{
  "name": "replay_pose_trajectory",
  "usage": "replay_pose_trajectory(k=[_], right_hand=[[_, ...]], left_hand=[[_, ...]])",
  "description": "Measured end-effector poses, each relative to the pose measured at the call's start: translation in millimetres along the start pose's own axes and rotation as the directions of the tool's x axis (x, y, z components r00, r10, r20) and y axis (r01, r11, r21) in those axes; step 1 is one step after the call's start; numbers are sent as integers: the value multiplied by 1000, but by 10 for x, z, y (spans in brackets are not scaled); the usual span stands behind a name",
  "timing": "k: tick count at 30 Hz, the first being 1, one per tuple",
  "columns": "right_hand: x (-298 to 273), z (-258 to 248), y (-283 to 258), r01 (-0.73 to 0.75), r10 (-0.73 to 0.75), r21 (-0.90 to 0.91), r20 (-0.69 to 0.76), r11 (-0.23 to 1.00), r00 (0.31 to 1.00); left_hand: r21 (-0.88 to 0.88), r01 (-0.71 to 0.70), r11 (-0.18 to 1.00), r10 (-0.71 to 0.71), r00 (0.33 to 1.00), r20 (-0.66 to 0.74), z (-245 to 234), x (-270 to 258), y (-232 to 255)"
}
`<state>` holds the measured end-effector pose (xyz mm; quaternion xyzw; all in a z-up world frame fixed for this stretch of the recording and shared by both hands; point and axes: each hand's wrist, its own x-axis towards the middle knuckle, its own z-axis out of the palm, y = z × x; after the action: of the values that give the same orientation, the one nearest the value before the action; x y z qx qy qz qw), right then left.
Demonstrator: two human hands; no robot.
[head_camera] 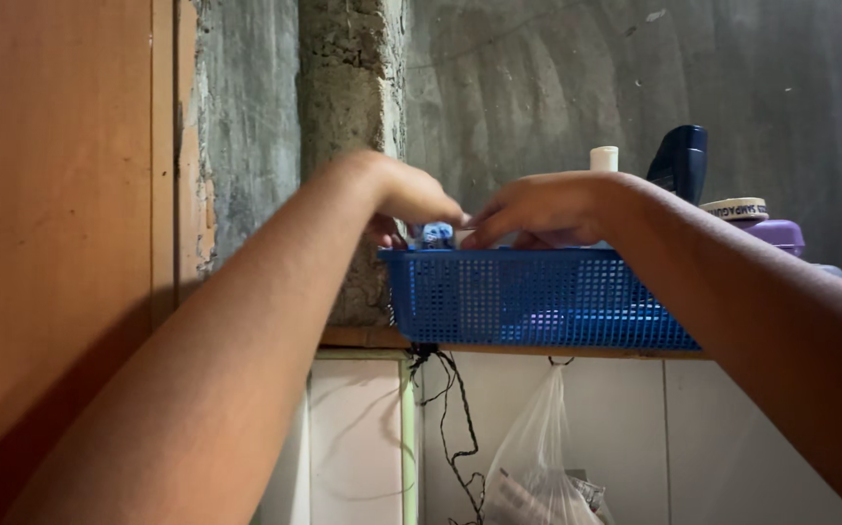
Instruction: The person organizes various toiletries in a bathroom. They handle multiple sachets of shampoo, placing them on a wooden shelf. They also move bottles of lotion and shampoo, and a blue plastic basket, arranging them on the shelf and within the basket.
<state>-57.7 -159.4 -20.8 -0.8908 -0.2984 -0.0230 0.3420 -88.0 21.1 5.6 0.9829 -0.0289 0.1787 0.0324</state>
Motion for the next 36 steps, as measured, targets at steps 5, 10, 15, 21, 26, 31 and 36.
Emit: replay_pose_trajectory(k=[5, 10, 15, 21, 26, 31, 36], right_hand=[[22, -84, 61, -9, 6, -112, -27, 994, 1000], [83, -70, 83, -39, 29, -99, -101, 994, 995], [488, -64, 28, -125, 70, -365, -160, 923, 985], [770, -33, 166, -193, 163, -570, -103, 799, 981], [629, -103, 201, -243, 251, -592, -70, 768, 965], [520, -111, 125, -232, 285, -544, 13, 806, 958], [432, -69, 34, -243, 310, -499, 55, 832, 949]], left_hand=[[27, -26, 999, 32, 966, -258, 243, 177, 56], [-17, 19, 1000, -25, 834, -552, 416, 208, 60], [-4, 85, 996, -77, 883, -463, 398, 570, 47], [171, 46, 984, 7, 955, -297, 395, 680, 102], [188, 31, 982, 20, 965, -263, 449, 640, 78], [208, 12, 978, 43, 966, -257, 409, 641, 77], [225, -11, 974, 66, 969, -240, 343, 663, 43]])
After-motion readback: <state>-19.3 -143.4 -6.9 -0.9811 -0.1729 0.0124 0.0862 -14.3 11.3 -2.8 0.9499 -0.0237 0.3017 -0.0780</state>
